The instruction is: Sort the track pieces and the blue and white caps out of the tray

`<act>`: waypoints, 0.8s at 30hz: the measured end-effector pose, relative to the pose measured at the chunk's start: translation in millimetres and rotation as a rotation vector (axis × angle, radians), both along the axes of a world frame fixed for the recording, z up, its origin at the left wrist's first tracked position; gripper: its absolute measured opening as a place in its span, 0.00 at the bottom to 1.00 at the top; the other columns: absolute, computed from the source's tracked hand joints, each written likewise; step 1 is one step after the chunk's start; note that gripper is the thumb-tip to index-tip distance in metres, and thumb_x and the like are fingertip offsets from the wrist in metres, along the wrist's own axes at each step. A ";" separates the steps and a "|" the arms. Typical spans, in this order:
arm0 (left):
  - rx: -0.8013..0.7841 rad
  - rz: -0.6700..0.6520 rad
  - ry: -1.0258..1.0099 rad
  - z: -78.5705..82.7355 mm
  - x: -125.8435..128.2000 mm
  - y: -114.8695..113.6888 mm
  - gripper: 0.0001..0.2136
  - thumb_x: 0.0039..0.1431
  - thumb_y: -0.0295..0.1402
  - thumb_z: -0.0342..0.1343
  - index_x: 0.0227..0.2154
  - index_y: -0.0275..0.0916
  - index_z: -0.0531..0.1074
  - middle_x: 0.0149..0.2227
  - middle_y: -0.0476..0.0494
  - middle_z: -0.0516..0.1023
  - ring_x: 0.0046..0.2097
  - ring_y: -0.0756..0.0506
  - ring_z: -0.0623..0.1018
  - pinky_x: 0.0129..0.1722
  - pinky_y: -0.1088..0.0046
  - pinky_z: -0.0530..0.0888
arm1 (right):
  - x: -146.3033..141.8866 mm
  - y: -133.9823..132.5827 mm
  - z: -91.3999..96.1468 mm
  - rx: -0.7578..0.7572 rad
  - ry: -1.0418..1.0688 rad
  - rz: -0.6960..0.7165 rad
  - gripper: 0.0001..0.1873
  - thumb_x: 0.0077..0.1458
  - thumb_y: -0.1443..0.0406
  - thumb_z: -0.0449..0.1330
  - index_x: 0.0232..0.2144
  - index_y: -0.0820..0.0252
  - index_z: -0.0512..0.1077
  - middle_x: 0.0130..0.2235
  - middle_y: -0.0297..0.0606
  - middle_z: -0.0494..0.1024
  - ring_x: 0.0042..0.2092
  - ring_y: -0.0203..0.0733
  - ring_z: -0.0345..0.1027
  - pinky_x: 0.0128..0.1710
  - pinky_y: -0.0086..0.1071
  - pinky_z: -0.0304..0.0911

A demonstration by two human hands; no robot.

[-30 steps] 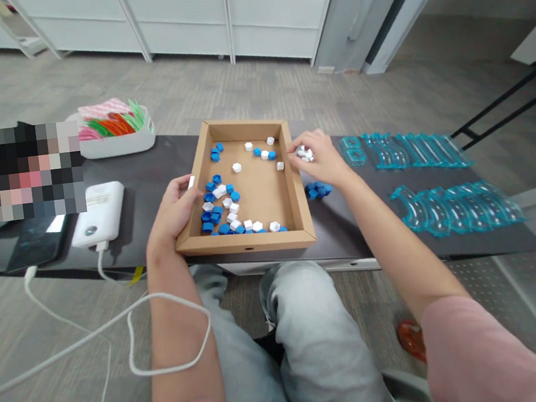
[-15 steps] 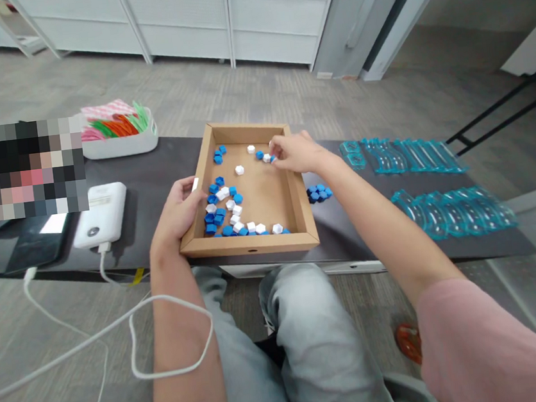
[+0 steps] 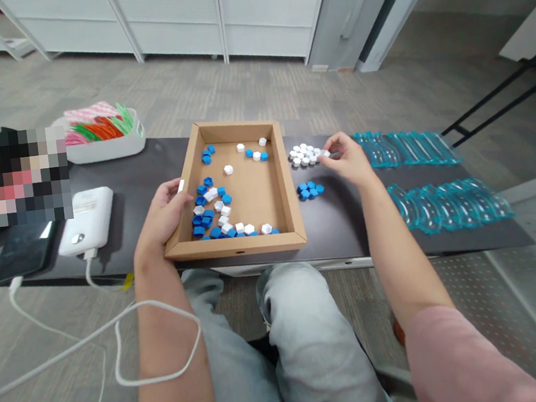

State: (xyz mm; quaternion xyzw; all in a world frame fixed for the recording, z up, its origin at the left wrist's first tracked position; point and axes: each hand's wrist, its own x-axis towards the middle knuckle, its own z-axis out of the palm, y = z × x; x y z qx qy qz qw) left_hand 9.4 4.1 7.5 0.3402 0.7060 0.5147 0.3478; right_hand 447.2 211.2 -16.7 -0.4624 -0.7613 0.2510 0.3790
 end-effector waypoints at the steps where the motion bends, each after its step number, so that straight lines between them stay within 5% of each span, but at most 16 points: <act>1: -0.009 0.005 0.004 2.1 0.9 -0.2 0.25 0.45 0.37 0.67 0.50 0.44 0.77 0.47 0.47 0.85 0.51 0.39 0.83 0.54 0.64 0.78 | -1.0 -1.3 0.7 0.013 -0.043 0.020 0.16 0.57 0.55 0.76 0.42 0.50 0.76 0.42 0.38 0.82 0.44 0.51 0.79 0.44 0.43 0.78; 5: -0.040 0.023 0.017 7.2 3.7 -0.9 0.23 0.49 0.34 0.65 0.50 0.43 0.77 0.47 0.47 0.85 0.50 0.40 0.82 0.55 0.64 0.77 | -4.8 -1.8 1.3 0.067 -0.223 0.113 0.13 0.58 0.56 0.77 0.42 0.52 0.83 0.42 0.39 0.82 0.41 0.50 0.77 0.50 0.48 0.77; 11: -0.047 0.036 -0.007 8.6 4.8 -1.4 0.23 0.49 0.32 0.66 0.51 0.43 0.77 0.46 0.47 0.84 0.49 0.40 0.81 0.53 0.63 0.76 | -5.9 2.5 -7.7 0.025 -0.263 0.118 0.23 0.57 0.58 0.78 0.52 0.53 0.80 0.51 0.41 0.83 0.38 0.45 0.77 0.44 0.43 0.76; 24: -0.055 0.038 -0.008 7.9 4.8 -3.0 0.24 0.51 0.32 0.66 0.53 0.42 0.78 0.46 0.47 0.86 0.46 0.41 0.81 0.49 0.65 0.75 | -8.9 -2.8 -1.7 0.047 -0.288 0.087 0.13 0.61 0.54 0.74 0.42 0.52 0.82 0.40 0.40 0.84 0.39 0.50 0.77 0.47 0.46 0.76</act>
